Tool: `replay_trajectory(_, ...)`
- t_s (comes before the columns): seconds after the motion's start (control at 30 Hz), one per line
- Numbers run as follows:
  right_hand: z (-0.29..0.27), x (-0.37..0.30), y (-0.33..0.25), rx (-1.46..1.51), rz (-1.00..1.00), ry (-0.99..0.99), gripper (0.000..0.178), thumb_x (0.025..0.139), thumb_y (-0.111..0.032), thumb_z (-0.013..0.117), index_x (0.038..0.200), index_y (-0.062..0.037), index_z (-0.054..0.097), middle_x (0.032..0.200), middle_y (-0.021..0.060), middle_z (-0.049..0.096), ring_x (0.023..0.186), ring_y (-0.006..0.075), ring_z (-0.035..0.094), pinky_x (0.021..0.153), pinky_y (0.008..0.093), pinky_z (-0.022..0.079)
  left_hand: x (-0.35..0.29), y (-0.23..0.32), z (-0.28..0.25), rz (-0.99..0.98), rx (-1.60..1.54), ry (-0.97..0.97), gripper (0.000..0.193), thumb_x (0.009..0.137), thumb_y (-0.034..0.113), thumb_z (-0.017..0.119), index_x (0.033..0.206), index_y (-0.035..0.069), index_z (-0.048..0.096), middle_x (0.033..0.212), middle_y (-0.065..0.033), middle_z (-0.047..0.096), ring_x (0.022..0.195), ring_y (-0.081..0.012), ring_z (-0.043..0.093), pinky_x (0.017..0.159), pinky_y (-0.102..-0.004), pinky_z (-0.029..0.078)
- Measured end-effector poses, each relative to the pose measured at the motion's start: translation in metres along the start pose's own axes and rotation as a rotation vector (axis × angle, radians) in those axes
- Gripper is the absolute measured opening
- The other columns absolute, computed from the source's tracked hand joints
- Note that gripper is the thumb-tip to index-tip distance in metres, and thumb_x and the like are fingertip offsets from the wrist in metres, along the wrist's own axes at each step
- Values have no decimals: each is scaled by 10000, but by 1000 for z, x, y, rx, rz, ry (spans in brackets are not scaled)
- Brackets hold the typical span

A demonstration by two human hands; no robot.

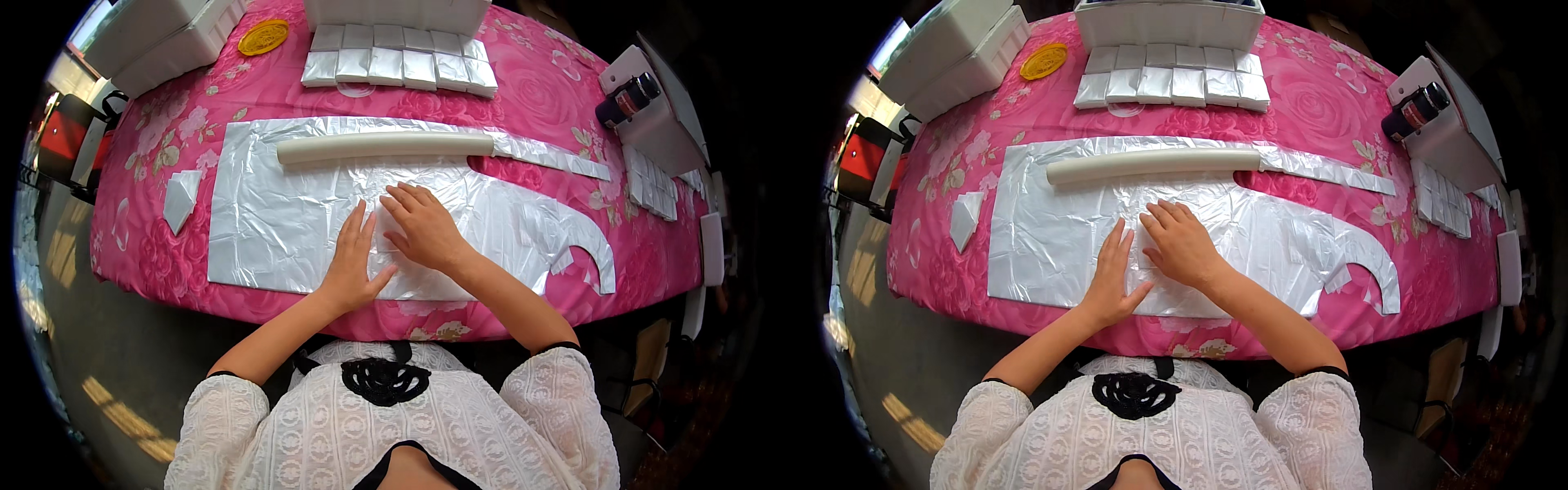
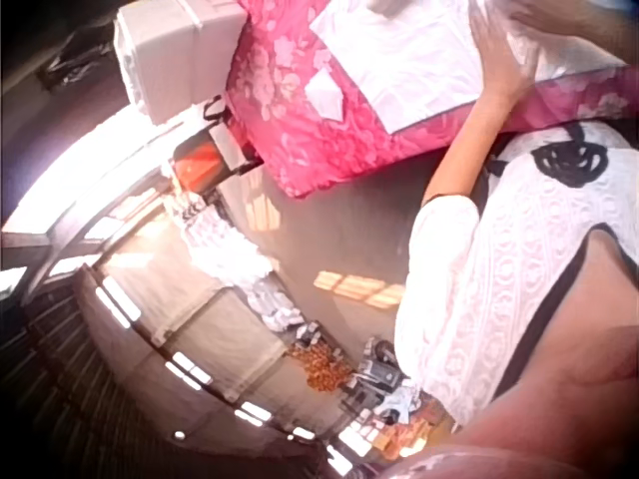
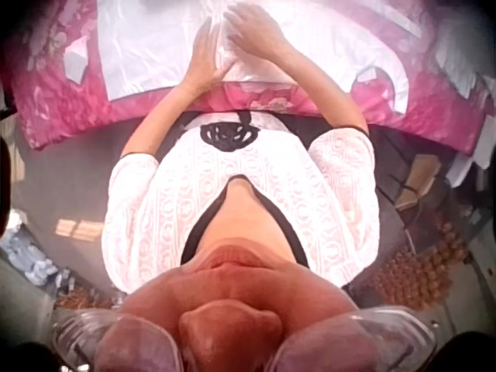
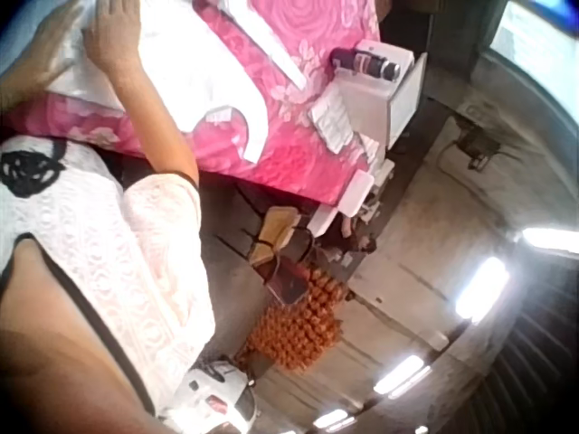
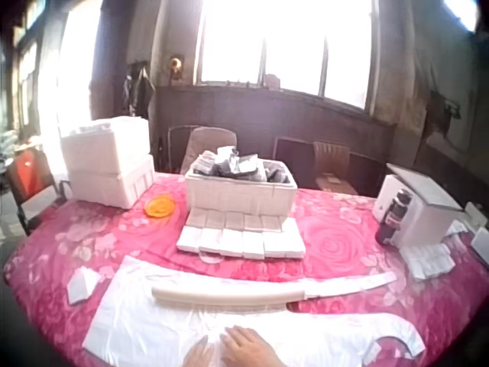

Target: The person wraps small white rectangular items in clear plastic film on a pink floral tablecloth. They unroll the film, place an item, fold the film around it, and set the wrapped item aside. The process repeats with multiple items.

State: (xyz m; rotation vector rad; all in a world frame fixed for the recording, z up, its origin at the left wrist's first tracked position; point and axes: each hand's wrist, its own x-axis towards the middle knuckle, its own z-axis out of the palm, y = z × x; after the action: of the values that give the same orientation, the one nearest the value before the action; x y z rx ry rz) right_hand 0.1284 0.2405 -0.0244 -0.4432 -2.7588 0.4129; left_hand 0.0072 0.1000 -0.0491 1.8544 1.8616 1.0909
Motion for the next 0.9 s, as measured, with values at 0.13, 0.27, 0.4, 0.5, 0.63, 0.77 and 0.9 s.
replay_trajectory(0.13,42,9,-22,22,6,-113,599,824,-362,538,1292,-14,401,1394,213,290,1309,353,239,1070,448,179,-67,16,-39,-493,-674,-161,240,845,27,538,1077,-20,573,982,-118,640,916,-163,615,804,-273,482)
replay_trajectory(0.27,57,10,-81,149,81,-171,613,836,-381,523,1320,-34,375,1424,208,234,1338,343,179,1073,462,121,-135,13,-46,-1105,-993,-263,271,911,159,509,1095,-34,560,997,-143,632,916,-174,611,810,-286,493)
replay_trajectory(0.4,73,13,-135,299,8,-314,582,850,-341,504,1326,-37,367,1438,217,191,1345,360,142,1069,479,108,-165,12,-47,-1281,-1256,114,360,905,286,530,1058,-38,567,979,-130,627,888,-172,615,798,-281,489)
replay_trajectory(0.5,79,11,-160,430,-55,-408,559,870,-298,476,1354,-59,331,1448,224,151,1348,384,103,1062,496,98,-166,8,-47,-1304,-1410,225,367,909,298,521,1052,-39,548,997,-136,616,907,-193,613,814,-300,486)
replay_trajectory(0.63,100,1,-168,469,-224,-430,560,841,-238,513,1350,-76,343,1452,213,145,1339,395,117,1048,521,121,-175,-5,-35,-1332,-1421,293,330,910,266,519,1026,-42,544,977,-148,616,857,-212,626,739,-312,513)
replay_trajectory(0.77,71,24,-176,334,-377,-471,494,776,-160,587,1249,-92,463,1341,186,335,1272,355,267,1042,513,171,-180,-10,-60,-1127,-894,40,287,892,251,541,900,-18,641,812,-119,663,696,-200,645,635,-298,512)
replay_trajectory(0.9,60,77,-161,288,-561,-727,271,726,-107,634,997,-110,619,962,79,589,1037,244,507,1032,491,230,-169,-8,-104,-795,-394,191,187,815,195,611,879,31,672,719,-155,646,649,-221,647,601,-313,494)
